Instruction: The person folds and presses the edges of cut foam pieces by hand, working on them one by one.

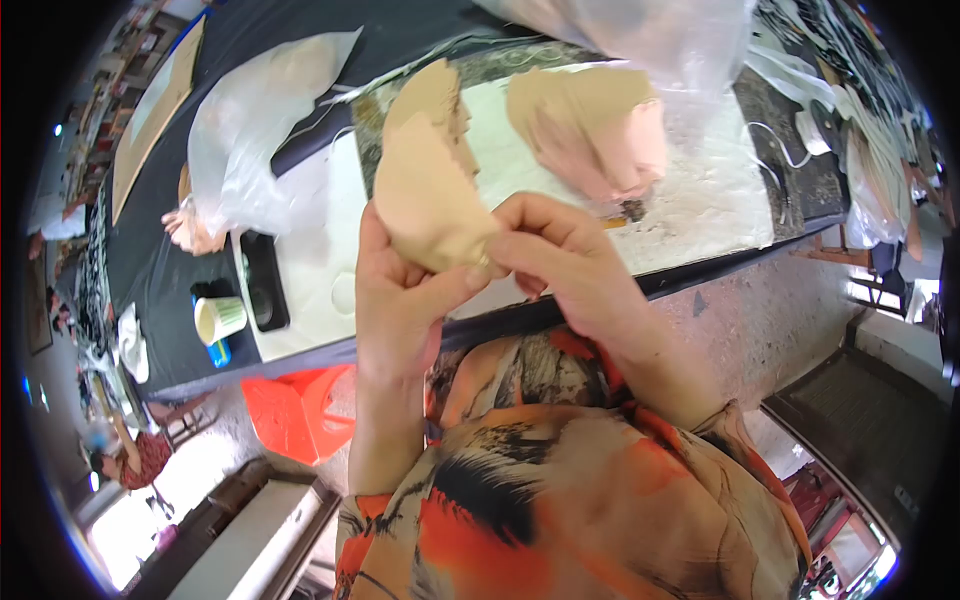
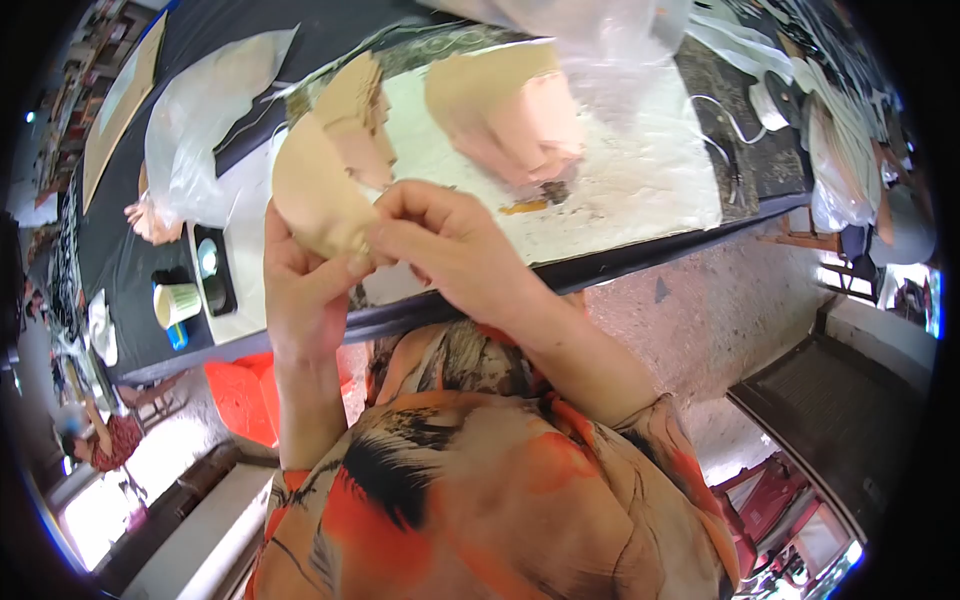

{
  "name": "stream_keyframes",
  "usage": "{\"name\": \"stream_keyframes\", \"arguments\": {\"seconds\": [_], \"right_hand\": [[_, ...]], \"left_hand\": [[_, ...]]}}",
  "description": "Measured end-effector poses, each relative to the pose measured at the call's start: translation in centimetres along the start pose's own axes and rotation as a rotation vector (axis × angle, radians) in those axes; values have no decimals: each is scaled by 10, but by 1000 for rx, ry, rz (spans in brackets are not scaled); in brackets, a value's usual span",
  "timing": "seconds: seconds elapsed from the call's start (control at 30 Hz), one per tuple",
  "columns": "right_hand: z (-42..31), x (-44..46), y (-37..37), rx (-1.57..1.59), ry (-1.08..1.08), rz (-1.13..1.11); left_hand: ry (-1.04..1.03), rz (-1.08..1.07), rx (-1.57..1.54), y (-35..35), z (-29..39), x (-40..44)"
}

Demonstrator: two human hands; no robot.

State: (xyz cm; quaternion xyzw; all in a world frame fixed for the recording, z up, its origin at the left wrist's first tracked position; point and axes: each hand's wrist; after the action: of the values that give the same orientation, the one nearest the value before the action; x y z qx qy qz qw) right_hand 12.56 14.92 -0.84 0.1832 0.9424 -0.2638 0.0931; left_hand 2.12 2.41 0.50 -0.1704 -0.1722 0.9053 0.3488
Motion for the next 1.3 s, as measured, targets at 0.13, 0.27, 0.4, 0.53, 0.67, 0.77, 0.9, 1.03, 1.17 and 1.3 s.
{"name": "stream_keyframes", "arguments": {"seconds": [0.13, 0.27, 0.4, 0.53, 0.67, 0.77, 0.9, 1.03, 1.17, 1.3], "right_hand": [[-13, -11, 6, -93, -3, -13], [-15, -26, 19, -535, 205, 31], [-42, -40, 31, -730, 284, 194], [-82, -37, 43, -481, 379, 382], [-87, -9, 85, -794, 342, 566], [-80, -9, 85, -933, 331, 711], [-74, -9, 69, -896, 557, 802], [-57, -14, 39, -642, 612, 514], [-25, 23, 15, -622, 414, 205], [7, 71, 18, -468, 248, 225]], "left_hand": [[69, -101, -4, -7, 2, 1], [267, -227, 21, 3, -6, 7], [215, -330, -14, -27, -1, 17], [101, -359, 75, -61, 27, 36], [-45, -188, 280, -40, 14, 49], [-130, -3, 456, -10, 7, 51], [-322, 173, 808, 15, 6, 63], [-637, 135, 1204, 24, -11, 92], [-513, 108, 1283, 22, -9, 102], [-326, 121, 1015, 34, -3, 102]]}}
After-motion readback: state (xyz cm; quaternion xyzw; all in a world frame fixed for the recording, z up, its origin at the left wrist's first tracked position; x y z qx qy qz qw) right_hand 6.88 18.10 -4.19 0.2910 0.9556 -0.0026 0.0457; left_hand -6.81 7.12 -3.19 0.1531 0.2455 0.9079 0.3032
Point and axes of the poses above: each hand's wrist, its own x-axis towards the middle knuckle, its own y-axis out of the back of the hand, z = x × y, and after that the axes turned 1 degree about -y, right-handed
